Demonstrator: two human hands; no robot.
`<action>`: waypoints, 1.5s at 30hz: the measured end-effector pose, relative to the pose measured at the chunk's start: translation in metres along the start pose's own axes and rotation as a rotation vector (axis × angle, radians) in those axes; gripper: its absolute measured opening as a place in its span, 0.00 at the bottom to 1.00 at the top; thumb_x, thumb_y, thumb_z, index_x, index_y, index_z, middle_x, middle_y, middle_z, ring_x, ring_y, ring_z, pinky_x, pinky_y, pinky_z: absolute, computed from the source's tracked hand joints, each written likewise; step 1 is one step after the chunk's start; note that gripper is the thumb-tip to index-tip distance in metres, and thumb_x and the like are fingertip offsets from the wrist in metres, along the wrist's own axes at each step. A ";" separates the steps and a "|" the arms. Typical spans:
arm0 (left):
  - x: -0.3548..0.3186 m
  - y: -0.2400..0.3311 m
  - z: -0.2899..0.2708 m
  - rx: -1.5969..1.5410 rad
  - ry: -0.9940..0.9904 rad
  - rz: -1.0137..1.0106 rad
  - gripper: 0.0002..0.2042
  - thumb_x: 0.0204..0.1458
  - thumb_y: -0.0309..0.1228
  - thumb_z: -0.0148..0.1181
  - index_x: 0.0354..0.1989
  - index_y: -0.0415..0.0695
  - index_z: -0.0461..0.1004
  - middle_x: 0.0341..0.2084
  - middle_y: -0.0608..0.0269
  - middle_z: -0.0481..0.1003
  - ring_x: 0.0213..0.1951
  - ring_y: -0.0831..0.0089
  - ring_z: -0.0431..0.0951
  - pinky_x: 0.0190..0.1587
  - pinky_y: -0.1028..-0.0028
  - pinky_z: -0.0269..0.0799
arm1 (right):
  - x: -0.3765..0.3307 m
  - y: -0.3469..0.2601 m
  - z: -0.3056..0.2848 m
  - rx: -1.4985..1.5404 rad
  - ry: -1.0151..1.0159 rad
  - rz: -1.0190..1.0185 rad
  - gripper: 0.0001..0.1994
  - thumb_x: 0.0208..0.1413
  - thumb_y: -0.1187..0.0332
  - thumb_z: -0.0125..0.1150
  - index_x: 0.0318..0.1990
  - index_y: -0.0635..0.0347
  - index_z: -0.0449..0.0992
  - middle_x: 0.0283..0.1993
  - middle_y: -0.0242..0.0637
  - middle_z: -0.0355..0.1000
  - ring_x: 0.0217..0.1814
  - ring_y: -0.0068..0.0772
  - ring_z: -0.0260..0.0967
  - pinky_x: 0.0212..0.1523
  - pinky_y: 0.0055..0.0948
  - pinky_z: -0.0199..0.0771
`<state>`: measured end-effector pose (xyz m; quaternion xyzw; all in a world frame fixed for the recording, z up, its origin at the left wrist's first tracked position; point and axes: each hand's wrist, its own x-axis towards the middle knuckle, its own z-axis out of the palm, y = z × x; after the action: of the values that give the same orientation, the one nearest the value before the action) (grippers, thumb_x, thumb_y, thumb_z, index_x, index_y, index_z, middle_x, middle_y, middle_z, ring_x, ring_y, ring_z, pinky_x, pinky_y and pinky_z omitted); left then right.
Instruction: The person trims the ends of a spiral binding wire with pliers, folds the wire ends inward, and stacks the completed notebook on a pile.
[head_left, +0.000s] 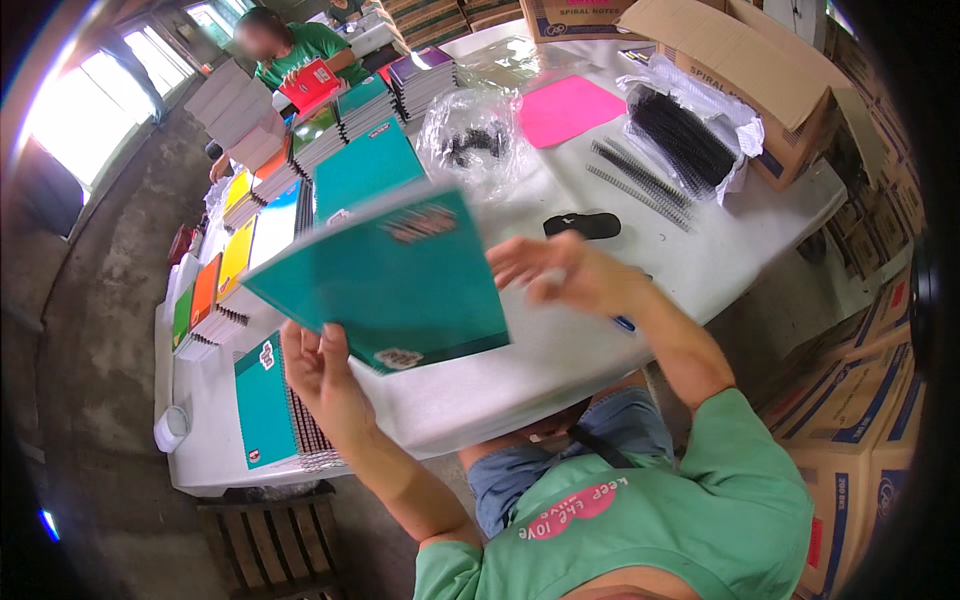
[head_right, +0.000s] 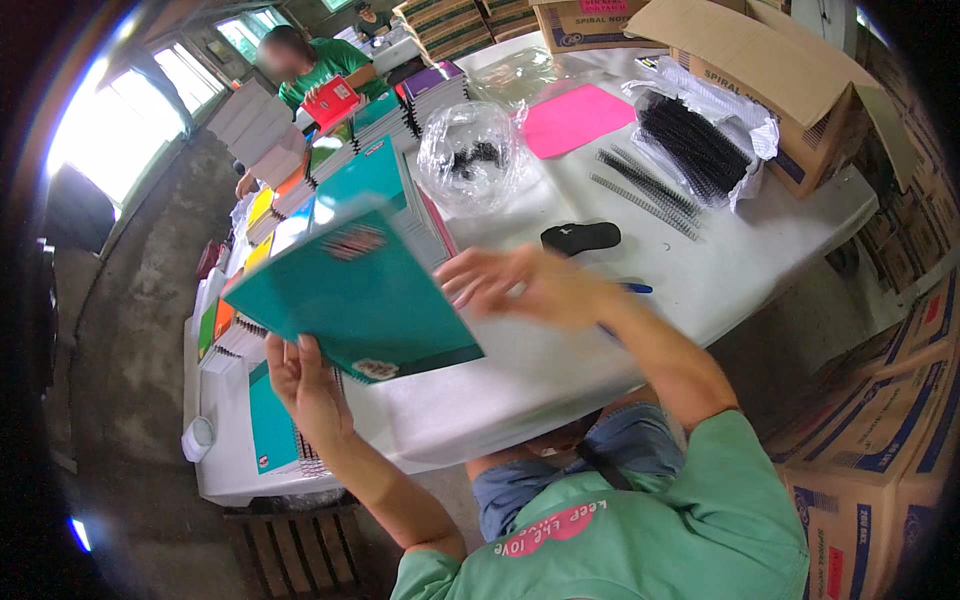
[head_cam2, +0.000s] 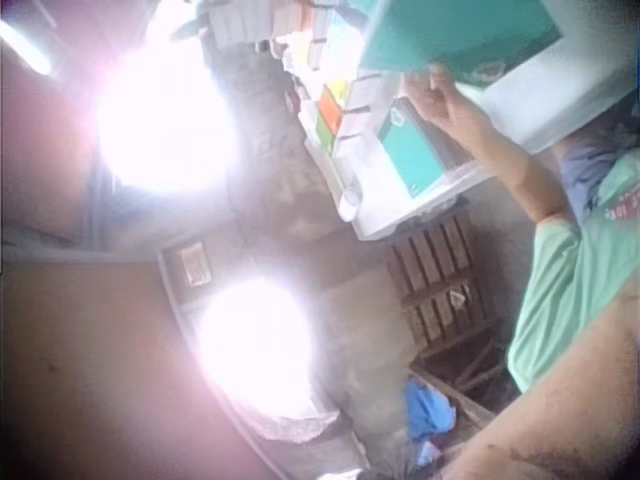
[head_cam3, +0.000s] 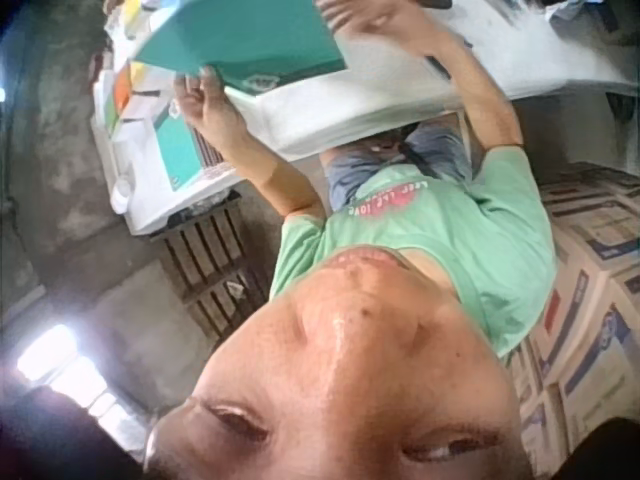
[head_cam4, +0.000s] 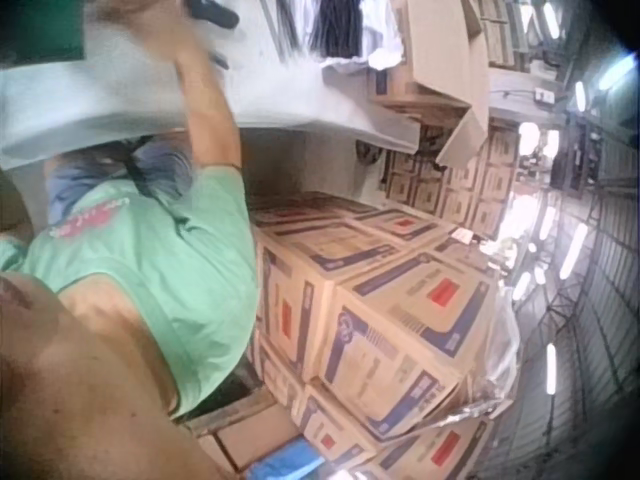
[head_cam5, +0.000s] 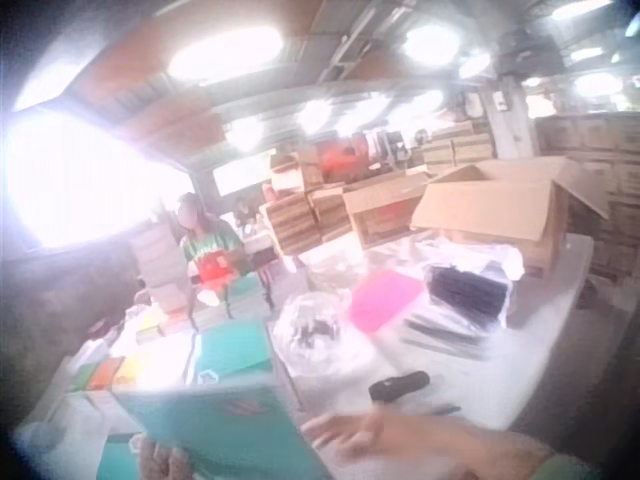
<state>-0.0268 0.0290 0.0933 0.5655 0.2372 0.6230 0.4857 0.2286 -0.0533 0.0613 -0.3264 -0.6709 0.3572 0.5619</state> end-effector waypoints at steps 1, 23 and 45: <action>-0.007 -0.001 0.000 0.236 -0.080 0.031 0.11 0.51 0.22 0.57 0.44 0.37 0.70 0.36 0.60 0.77 0.40 0.74 0.75 0.46 0.76 0.66 | -0.006 0.007 -0.026 0.017 0.089 0.202 0.15 0.57 0.63 0.57 0.49 0.58 0.73 0.46 0.31 0.74 0.46 0.22 0.70 0.49 0.24 0.68; -0.064 -0.057 0.006 1.142 -0.393 0.641 0.13 0.38 0.35 0.66 0.36 0.54 0.78 0.20 0.74 0.66 0.28 0.76 0.67 0.43 0.70 0.52 | -0.020 -0.021 -0.024 -0.693 -0.002 0.365 0.11 0.53 0.72 0.59 0.45 0.58 0.78 0.31 0.38 0.69 0.31 0.28 0.68 0.34 0.23 0.67; -0.076 -0.071 0.010 1.129 -0.148 0.659 0.15 0.34 0.45 0.69 0.32 0.59 0.77 0.19 0.77 0.64 0.33 0.76 0.69 0.58 0.58 0.40 | -0.033 -0.004 0.009 -0.281 -0.028 0.245 0.12 0.40 0.81 0.66 0.35 0.58 0.80 0.33 0.33 0.76 0.38 0.27 0.70 0.39 0.25 0.69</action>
<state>-0.0015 -0.0107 -0.0005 0.8179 0.3079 0.4783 -0.0866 0.2246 -0.0840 0.0463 -0.4760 -0.6772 0.3301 0.4536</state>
